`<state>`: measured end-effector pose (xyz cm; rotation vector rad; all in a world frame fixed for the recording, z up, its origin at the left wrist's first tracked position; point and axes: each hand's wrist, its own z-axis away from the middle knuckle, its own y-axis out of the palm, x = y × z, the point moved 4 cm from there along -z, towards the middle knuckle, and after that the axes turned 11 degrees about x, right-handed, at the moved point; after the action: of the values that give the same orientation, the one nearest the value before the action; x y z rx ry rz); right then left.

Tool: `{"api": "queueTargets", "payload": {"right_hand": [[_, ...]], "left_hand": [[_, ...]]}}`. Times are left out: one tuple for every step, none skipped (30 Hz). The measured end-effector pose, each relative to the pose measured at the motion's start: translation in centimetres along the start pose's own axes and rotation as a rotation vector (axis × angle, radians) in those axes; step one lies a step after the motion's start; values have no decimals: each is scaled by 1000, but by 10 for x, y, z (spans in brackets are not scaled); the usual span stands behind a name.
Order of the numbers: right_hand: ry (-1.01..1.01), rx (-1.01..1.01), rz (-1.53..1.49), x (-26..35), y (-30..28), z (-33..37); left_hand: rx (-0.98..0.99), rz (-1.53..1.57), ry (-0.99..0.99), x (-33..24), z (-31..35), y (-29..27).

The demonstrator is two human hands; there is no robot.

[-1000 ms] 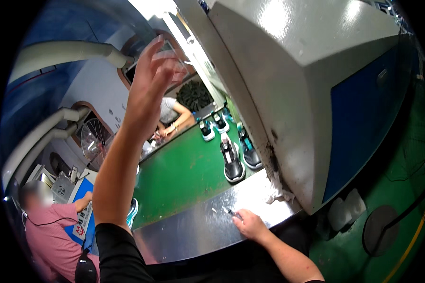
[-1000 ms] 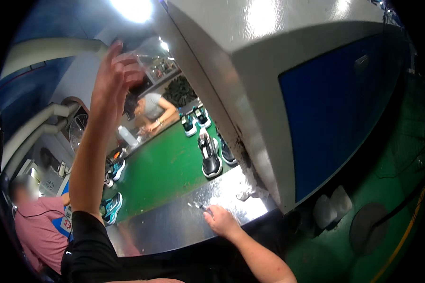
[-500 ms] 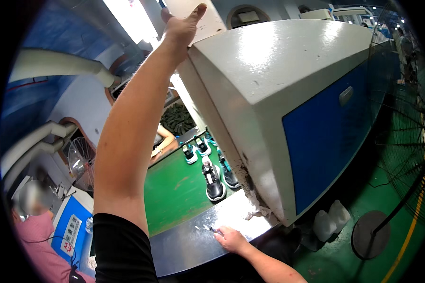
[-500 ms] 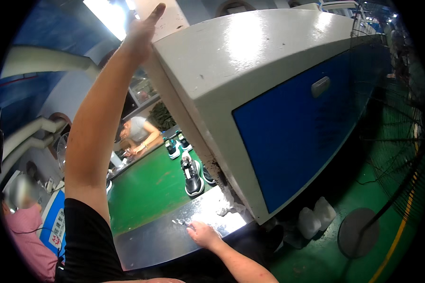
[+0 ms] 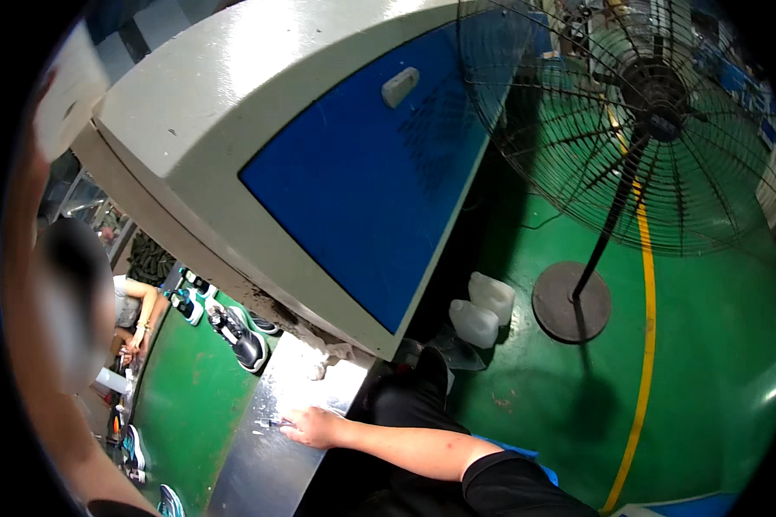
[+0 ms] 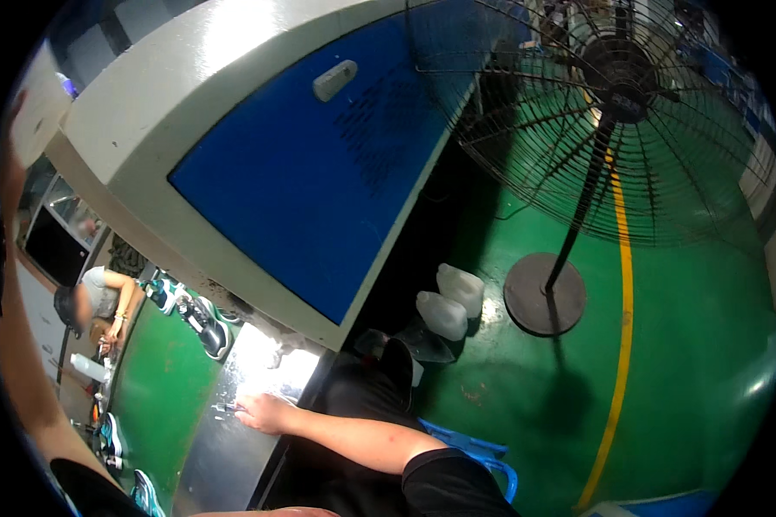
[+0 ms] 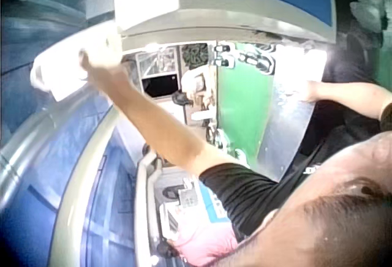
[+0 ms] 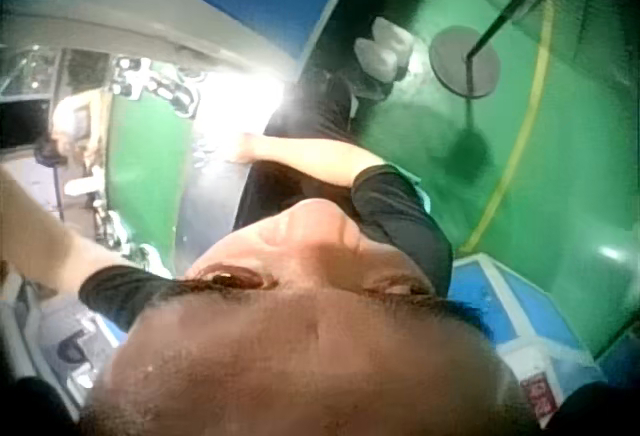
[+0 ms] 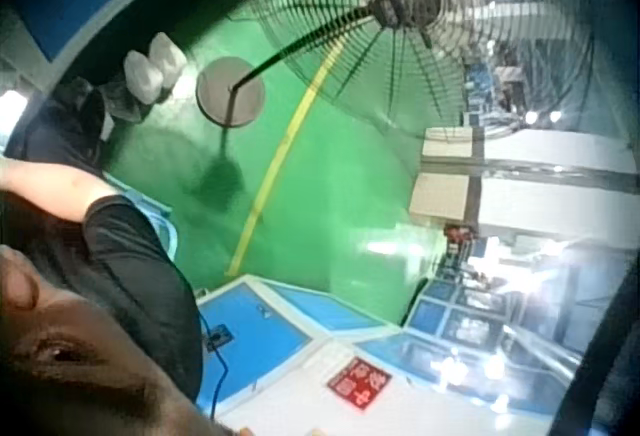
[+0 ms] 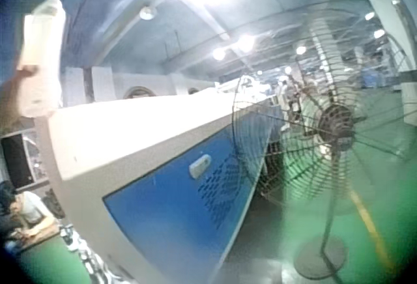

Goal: The person applies adhesive to the rear sole area of multiple athletic shoes using a large syringe, then places each shoe back onto a conveyor belt.

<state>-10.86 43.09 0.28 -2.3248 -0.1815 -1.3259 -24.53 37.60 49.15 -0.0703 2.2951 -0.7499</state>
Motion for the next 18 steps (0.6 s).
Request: {"api": "queueTargets", "payload": {"right_hand": [[0,2,-2,2,2,-1],[6,6,4,3,0,0],[11,6,9,2,-1,1],[-4,-41,8,-1,-2,3],[8,-55,7,-5,-4,7],[9,-60,0,-4,-2,6],[10,-65,-6,-1,-1,6],[5,-86,-16,2,-2,6],[0,-101,-17,7,-1,5],[3,-116,-11,8,-1,5],[5,-129,-7,10,0,5],[17,-141,-17,11,1,5],[26,-135,15,10,-1,9],[30,-128,47,7,-3,11],[34,-119,80,6,-6,13],[91,-89,95,1,-9,16],[143,-68,34,-6,-11,18],[186,-45,-35,-10,-8,18]], "left_hand": [[-34,-27,-14,6,32,-16],[-69,-35,-32,18,66,-31],[-104,-45,-57,30,100,-44],[-140,-50,-91,46,136,-57],[-173,-50,-124,64,172,-67],[-213,-64,-166,76,214,-81],[-257,-75,-210,88,254,-93],[-291,-77,-251,99,293,-102],[-319,-87,-284,103,327,-108],[-334,-88,-317,110,358,-108],[-343,-84,-340,115,385,-106],[-339,-81,-354,121,407,-99],[-310,-62,-356,129,423,-84],[-269,-47,-339,135,434,-66],[-209,-41,-314,139,442,-45],[-139,-77,-300,139,444,-22],[-73,-76,-307,123,440,15],[-62,-259,-317,116,445,24]]}}
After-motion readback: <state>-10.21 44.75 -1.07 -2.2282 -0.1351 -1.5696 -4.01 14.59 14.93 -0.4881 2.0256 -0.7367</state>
